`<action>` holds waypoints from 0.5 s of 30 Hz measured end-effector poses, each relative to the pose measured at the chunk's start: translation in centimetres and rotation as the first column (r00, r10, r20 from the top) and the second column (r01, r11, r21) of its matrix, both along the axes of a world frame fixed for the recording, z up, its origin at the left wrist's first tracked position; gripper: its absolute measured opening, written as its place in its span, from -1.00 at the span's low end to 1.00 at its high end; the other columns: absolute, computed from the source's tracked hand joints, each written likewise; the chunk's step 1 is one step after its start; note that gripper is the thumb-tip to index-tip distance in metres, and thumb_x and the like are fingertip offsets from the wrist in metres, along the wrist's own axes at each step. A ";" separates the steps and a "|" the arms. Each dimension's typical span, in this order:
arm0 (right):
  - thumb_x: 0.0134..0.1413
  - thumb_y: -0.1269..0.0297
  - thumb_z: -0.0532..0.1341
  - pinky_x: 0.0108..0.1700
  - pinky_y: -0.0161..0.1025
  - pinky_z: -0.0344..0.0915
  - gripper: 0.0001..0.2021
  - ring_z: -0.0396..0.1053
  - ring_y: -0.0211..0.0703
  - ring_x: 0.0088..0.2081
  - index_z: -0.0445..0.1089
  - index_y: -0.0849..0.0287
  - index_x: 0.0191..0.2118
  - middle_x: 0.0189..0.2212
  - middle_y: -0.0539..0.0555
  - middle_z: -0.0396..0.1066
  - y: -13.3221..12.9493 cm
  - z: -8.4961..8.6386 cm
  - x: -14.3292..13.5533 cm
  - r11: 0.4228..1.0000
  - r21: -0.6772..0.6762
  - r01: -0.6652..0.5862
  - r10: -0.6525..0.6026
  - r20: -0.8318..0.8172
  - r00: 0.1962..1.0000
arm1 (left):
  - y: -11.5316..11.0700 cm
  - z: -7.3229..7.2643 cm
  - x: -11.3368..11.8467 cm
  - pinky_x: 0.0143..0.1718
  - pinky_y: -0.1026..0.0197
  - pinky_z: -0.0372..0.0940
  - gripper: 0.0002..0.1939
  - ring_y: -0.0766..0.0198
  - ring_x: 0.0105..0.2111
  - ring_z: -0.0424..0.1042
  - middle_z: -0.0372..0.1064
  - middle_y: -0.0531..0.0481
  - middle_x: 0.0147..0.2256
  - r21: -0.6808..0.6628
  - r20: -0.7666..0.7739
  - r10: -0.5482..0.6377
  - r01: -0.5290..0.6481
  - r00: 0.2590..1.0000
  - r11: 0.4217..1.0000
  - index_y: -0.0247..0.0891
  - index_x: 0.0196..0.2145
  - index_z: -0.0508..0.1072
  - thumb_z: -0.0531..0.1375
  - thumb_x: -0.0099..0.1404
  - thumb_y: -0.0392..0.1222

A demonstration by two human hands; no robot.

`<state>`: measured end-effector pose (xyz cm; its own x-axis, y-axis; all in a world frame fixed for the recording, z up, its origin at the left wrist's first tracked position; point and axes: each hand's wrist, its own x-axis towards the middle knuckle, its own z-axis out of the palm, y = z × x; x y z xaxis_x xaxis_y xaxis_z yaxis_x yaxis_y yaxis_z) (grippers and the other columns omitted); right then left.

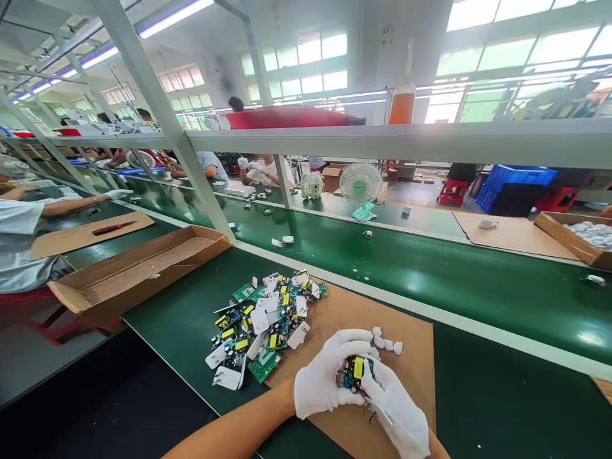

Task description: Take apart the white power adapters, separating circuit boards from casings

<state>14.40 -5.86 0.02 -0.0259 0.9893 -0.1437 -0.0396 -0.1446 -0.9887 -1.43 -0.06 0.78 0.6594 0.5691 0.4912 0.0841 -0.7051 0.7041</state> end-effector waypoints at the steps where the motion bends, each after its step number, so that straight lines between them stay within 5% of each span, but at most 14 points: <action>1: -0.19 -0.21 0.28 0.00 0.06 0.33 -0.49 0.38 0.18 -0.04 0.51 0.13 -0.26 -0.15 0.21 0.49 0.1 -0.1 0.1 1.000 0.002 -0.019 0.019 0.003 1.000 | 0.0 0.0 0.0 0.13 0.00 0.17 -0.33 0.03 0.11 0.24 0.21 -0.19 0.12 0.012 -0.009 -0.017 0.017 1.000 1.000 -0.14 0.01 0.32 0.39 -0.05 0.03; 8: -0.06 -0.21 0.20 -0.13 -0.01 0.40 -0.53 0.46 0.13 -0.16 0.51 0.09 -0.23 -0.29 0.13 0.53 -0.1 -1.9 0.1 0.999 0.008 -0.034 0.034 0.020 0.999 | 0.3 -0.9 0.6 0.09 0.04 0.21 -0.42 0.09 0.02 0.32 0.34 -0.16 -0.03 -0.086 0.115 -0.090 0.100 0.989 0.991 -0.19 -0.12 0.35 0.42 -0.10 -0.05; 15: 0.17 -0.02 0.12 -0.06 -0.01 0.37 -0.62 0.43 -0.08 -0.11 0.39 0.15 -0.07 -0.12 0.12 0.46 -0.9 -4.1 1.4 0.989 0.123 0.083 -0.103 0.169 0.980 | 0.2 -0.4 0.4 0.10 0.03 0.22 -0.43 0.08 0.02 0.32 0.34 -0.15 -0.04 -0.094 0.034 -0.072 0.075 0.997 0.993 -0.17 -0.10 0.38 0.42 -0.08 -0.03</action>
<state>15.78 -6.81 -4.12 0.0824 0.9963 -0.0228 0.1269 -0.0332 -0.9914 -0.98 0.09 0.35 0.6868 0.5645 0.4578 0.0116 -0.6383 0.7697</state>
